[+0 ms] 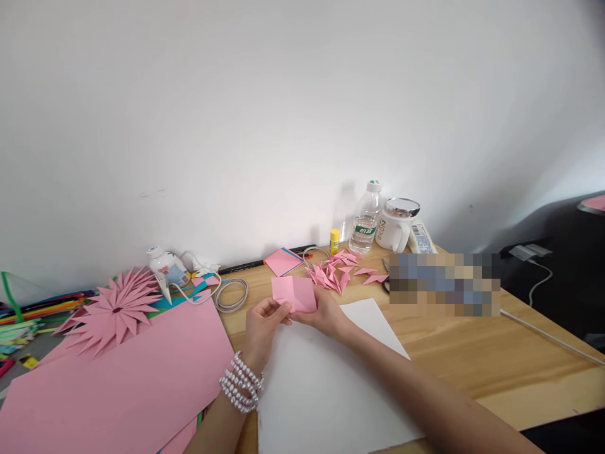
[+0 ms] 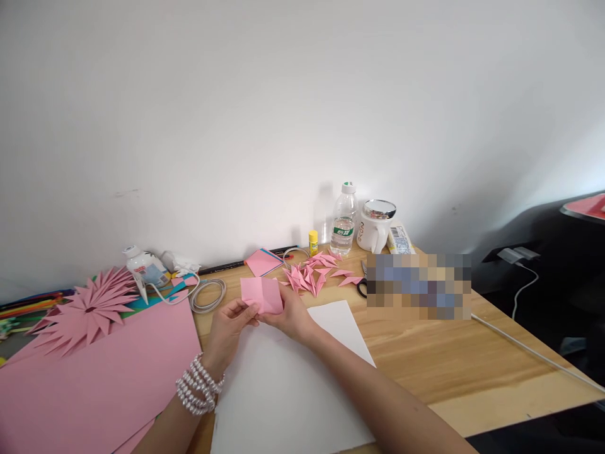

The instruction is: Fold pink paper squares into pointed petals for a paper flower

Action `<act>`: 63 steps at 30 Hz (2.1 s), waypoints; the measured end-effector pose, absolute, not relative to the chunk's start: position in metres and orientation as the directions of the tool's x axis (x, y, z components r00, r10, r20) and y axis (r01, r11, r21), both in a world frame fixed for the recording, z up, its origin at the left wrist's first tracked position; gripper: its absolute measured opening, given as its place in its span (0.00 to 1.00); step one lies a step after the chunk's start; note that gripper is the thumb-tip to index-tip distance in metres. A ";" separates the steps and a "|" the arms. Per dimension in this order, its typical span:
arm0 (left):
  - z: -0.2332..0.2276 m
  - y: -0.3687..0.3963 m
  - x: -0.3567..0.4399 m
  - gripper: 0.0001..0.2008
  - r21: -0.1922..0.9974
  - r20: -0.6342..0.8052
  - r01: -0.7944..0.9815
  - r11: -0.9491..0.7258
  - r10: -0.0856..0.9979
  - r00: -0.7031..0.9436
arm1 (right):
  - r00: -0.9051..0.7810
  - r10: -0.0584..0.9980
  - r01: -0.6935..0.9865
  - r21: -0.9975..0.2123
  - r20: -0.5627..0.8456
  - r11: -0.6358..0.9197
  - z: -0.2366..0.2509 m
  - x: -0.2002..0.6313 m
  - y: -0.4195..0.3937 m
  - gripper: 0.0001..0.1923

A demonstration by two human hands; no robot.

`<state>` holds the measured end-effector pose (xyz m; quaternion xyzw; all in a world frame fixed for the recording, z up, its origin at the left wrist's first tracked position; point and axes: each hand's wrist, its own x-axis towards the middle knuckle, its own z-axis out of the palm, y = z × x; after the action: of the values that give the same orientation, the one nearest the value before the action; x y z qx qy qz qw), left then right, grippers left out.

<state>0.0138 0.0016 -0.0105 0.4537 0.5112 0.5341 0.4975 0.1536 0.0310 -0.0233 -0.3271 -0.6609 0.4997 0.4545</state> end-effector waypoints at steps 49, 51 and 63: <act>-0.012 0.001 0.014 0.10 0.988 -0.073 -0.141 0.058 0.992 -0.101 | -0.417 0.909 -0.094 -0.995 -0.002 -0.046 -0.017 0.157 0.032 0.13; -0.013 0.001 0.015 0.10 0.987 -0.079 -0.147 0.065 0.993 -0.092 | -0.421 0.907 -0.107 -0.992 -0.019 -0.070 -0.017 0.157 0.032 0.13; -0.009 0.001 0.012 0.09 0.995 -0.097 -0.022 0.096 0.993 -0.062 | -0.365 0.930 0.033 -0.999 -0.037 -0.027 -0.026 0.158 0.035 0.05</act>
<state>0.0121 0.0007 -0.0091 0.4543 0.5344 0.4955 0.5124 0.1578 0.0353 -0.0264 -0.4133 -0.5829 0.5853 0.3833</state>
